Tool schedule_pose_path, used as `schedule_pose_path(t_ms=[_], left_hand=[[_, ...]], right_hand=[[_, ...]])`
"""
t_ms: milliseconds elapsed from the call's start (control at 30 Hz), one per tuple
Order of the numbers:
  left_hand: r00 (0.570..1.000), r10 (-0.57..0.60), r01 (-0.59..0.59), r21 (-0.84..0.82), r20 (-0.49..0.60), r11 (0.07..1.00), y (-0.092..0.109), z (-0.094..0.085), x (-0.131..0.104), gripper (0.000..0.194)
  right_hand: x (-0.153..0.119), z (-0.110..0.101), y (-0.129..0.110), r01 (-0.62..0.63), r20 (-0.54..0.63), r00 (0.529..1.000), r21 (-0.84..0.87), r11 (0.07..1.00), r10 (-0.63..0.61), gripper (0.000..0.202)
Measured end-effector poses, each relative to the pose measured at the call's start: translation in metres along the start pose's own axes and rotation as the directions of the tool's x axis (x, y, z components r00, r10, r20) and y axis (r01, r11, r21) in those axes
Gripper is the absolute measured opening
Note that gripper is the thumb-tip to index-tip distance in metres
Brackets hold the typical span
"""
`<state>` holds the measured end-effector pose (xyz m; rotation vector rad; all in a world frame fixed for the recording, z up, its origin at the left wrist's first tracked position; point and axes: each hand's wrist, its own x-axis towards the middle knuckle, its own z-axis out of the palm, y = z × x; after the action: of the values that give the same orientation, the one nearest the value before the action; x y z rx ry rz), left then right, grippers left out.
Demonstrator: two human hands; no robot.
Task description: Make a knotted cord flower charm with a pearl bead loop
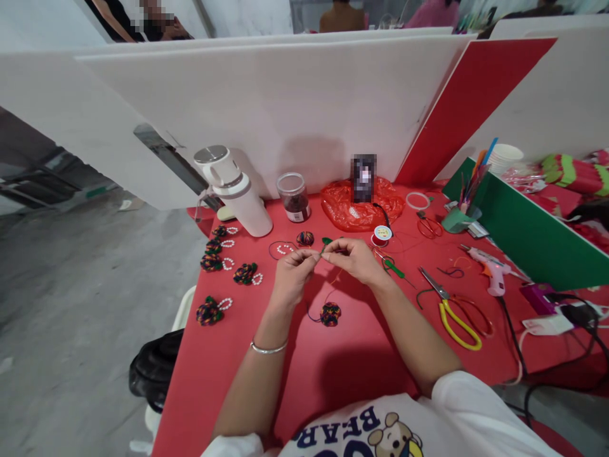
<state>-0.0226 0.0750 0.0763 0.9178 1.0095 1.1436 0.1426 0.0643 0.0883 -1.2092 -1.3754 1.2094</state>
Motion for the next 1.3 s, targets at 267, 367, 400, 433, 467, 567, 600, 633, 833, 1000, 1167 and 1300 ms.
schedule_pose_path(t_ms=[267,367,400,433,467,567,600,633,833,1000,1167,1300], left_hand=[[1.0,0.013,-0.014,0.061,0.023,0.998,-0.0015,-0.0019,-0.0008,0.028],[0.999,0.016,-0.018,0.09,0.031,0.996,-0.0011,-0.0027,-0.0014,0.027],[0.999,0.015,-0.018,0.099,0.031,0.995,-0.0006,-0.0026,-0.0017,0.028],[0.999,0.016,-0.019,0.109,0.028,0.994,0.0,-0.0025,-0.0019,0.028],[1.0,0.019,-0.022,0.123,0.024,0.992,0.0006,-0.0022,-0.0022,0.028],[0.999,0.035,-0.036,0.169,0.006,0.985,0.0023,-0.0007,-0.0026,0.027],[0.999,0.04,-0.039,0.177,0.0,0.983,0.0025,-0.0001,-0.0026,0.027],[0.999,0.043,-0.041,0.177,-0.008,0.983,0.0025,0.0004,-0.0026,0.026],[0.997,0.046,-0.042,0.068,-0.062,0.997,-0.0008,0.0014,-0.0007,0.026],[0.991,0.026,-0.034,-0.055,-0.132,0.998,0.0001,0.0042,0.0011,0.026],[0.992,0.02,-0.038,-0.14,-0.126,0.989,0.0025,0.0066,0.0008,0.027],[0.999,-0.015,0.012,-0.114,-0.031,0.993,0.003,0.0052,-0.0007,0.033]], right_hand=[[0.0024,-0.001,0.0043,-0.016,0.013,1.0,0.006,1.0,0.016,0.024],[0.0019,-0.0015,0.003,-0.017,0.011,1.0,-0.027,0.999,0.017,0.023],[0.0016,-0.0017,0.0023,-0.017,0.01,1.0,-0.038,0.999,0.018,0.023],[0.0013,-0.0018,0.0016,-0.018,0.01,1.0,-0.045,0.999,0.019,0.023],[0.0011,-0.0018,0.001,-0.019,0.009,1.0,-0.05,0.999,0.02,0.023],[0.0006,-0.0012,0.0002,-0.022,0.008,1.0,-0.056,0.998,0.022,0.021],[0.0005,-0.0008,0.0002,-0.022,0.005,1.0,-0.057,0.998,0.022,0.021],[0.0005,-0.0002,0.0002,-0.021,0.0,1.0,-0.057,0.998,0.022,0.02],[0.0003,0.0035,-0.0012,-0.007,-0.013,1.0,-0.008,1.0,0.007,0.018],[-0.0005,0.0055,-0.0028,-0.034,0.018,0.999,-0.003,0.999,0.034,0.019],[-0.0012,0.0055,-0.0019,-0.039,0.018,0.999,0.014,0.999,0.039,0.021],[-0.0006,0.0034,-0.0011,-0.018,0.014,1.0,0.019,1.0,0.018,0.022]])
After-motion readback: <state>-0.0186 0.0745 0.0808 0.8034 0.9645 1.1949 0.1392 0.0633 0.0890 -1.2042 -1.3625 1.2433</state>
